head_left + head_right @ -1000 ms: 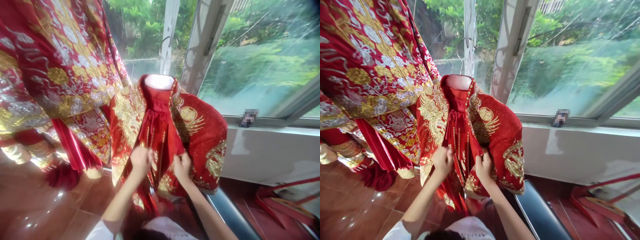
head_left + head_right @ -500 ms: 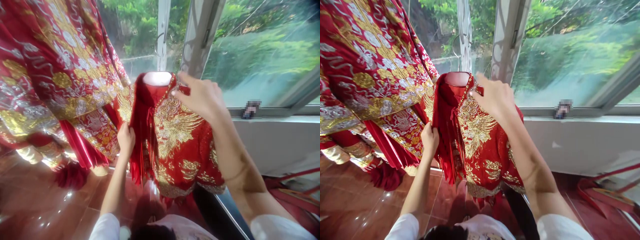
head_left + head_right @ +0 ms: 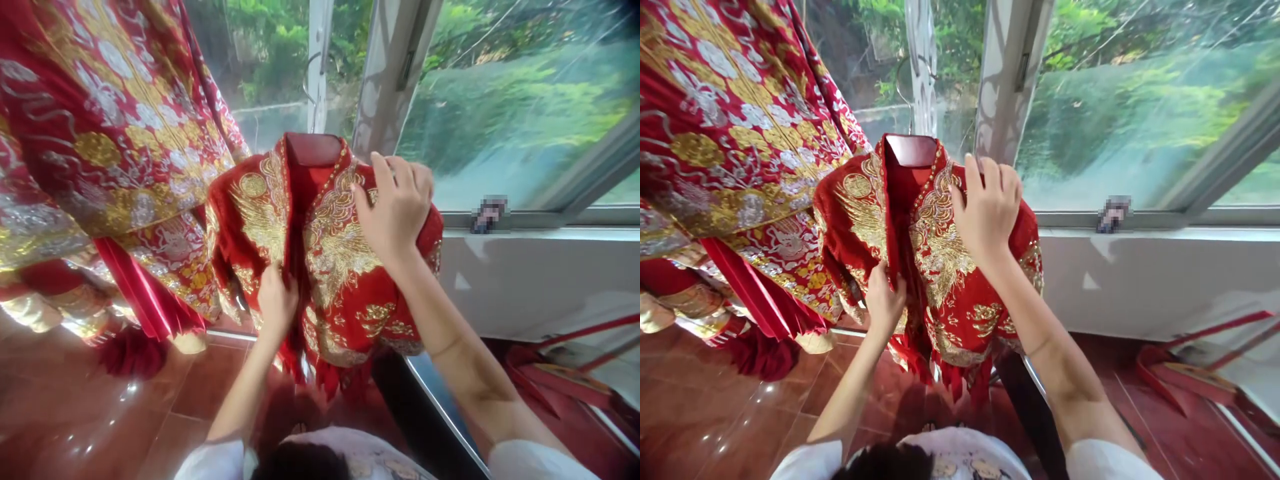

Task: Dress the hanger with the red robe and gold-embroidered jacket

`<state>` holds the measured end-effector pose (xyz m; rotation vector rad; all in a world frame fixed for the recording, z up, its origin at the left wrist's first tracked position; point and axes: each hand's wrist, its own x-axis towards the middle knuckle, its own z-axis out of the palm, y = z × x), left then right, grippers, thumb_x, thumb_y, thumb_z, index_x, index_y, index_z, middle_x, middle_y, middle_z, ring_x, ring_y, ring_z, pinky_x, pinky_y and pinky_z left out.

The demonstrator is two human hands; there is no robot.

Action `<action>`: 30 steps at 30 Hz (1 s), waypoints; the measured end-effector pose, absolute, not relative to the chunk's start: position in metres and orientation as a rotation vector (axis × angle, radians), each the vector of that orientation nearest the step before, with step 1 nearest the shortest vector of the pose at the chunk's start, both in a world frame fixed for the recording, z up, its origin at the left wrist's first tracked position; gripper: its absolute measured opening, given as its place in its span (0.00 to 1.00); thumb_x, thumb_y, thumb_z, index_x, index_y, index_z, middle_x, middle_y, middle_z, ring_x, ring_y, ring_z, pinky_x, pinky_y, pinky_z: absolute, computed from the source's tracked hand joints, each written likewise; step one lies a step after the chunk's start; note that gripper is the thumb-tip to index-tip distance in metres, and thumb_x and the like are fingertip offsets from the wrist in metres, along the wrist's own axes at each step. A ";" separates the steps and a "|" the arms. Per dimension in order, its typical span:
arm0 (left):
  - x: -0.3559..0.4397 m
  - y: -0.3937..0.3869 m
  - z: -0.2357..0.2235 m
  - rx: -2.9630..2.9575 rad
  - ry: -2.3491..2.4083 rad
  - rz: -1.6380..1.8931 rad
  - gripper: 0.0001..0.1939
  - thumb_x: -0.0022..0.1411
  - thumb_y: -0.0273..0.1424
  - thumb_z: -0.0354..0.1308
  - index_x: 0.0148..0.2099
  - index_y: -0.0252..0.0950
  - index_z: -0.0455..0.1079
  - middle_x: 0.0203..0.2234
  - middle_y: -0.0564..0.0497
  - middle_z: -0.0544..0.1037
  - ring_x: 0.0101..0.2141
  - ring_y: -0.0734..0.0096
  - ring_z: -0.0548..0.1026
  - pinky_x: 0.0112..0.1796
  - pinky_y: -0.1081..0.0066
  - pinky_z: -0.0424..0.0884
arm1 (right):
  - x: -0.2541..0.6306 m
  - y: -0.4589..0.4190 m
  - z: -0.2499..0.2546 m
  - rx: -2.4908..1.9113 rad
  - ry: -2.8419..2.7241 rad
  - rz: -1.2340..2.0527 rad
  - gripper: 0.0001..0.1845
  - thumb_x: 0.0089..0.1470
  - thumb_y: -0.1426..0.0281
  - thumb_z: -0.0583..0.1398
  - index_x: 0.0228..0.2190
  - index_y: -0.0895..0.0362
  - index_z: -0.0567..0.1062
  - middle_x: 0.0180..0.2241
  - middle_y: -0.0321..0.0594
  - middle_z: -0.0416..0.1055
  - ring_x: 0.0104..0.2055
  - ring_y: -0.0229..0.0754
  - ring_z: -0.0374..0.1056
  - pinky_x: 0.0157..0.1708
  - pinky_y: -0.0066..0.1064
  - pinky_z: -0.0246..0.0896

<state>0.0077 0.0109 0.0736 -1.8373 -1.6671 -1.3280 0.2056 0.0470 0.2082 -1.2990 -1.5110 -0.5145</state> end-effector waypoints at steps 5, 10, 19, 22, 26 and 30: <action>-0.012 0.017 -0.006 -1.711 -1.857 -1.274 0.24 0.55 0.29 0.58 0.53 0.26 0.62 0.46 0.32 0.71 0.49 0.47 0.70 0.49 0.51 0.68 | 0.144 0.009 0.076 -1.326 -1.556 -0.520 0.28 0.57 0.65 0.58 0.59 0.55 0.65 0.63 0.58 0.52 0.66 0.65 0.44 0.58 0.65 0.47; -0.021 0.024 -0.041 -1.810 -1.911 -1.274 0.22 0.54 0.21 0.53 0.53 0.29 0.63 0.49 0.33 0.69 0.54 0.48 0.68 0.54 0.49 0.65 | 0.124 0.020 -0.003 -1.530 -1.456 -0.230 0.24 0.58 0.70 0.54 0.55 0.63 0.67 0.59 0.67 0.57 0.63 0.64 0.53 0.56 0.63 0.51; -0.021 -0.065 0.010 -2.035 -1.717 -1.098 0.14 0.55 0.15 0.48 0.33 0.41 0.62 0.26 0.49 0.71 0.28 0.61 0.71 0.27 0.66 0.66 | 0.153 -0.038 0.038 -1.244 -1.363 -0.029 0.27 0.56 0.70 0.53 0.57 0.62 0.61 0.44 0.54 0.73 0.41 0.49 0.74 0.38 0.40 0.72; 0.020 -0.092 0.023 -2.182 -1.671 -1.036 0.11 0.56 0.18 0.53 0.30 0.41 0.63 0.23 0.49 0.71 0.27 0.61 0.70 0.25 0.66 0.64 | 0.133 -0.082 0.067 -1.053 -1.422 -0.080 0.30 0.57 0.70 0.53 0.61 0.57 0.57 0.44 0.49 0.73 0.40 0.48 0.75 0.36 0.36 0.73; 0.056 -0.083 0.013 -2.238 -1.811 -1.071 0.10 0.58 0.21 0.53 0.39 0.39 0.70 0.29 0.45 0.76 0.27 0.61 0.71 0.25 0.65 0.65 | 0.121 -0.066 0.082 -1.077 -1.565 -0.207 0.33 0.56 0.74 0.52 0.63 0.54 0.57 0.42 0.45 0.74 0.38 0.46 0.72 0.36 0.35 0.71; 0.047 -0.045 -0.010 -2.316 -1.950 -1.034 0.10 0.56 0.19 0.53 0.38 0.35 0.72 0.31 0.41 0.75 0.33 0.56 0.72 0.33 0.62 0.69 | 0.125 -0.008 0.058 -1.463 -1.754 -0.219 0.30 0.57 0.75 0.50 0.62 0.58 0.63 0.43 0.51 0.73 0.42 0.50 0.70 0.41 0.40 0.70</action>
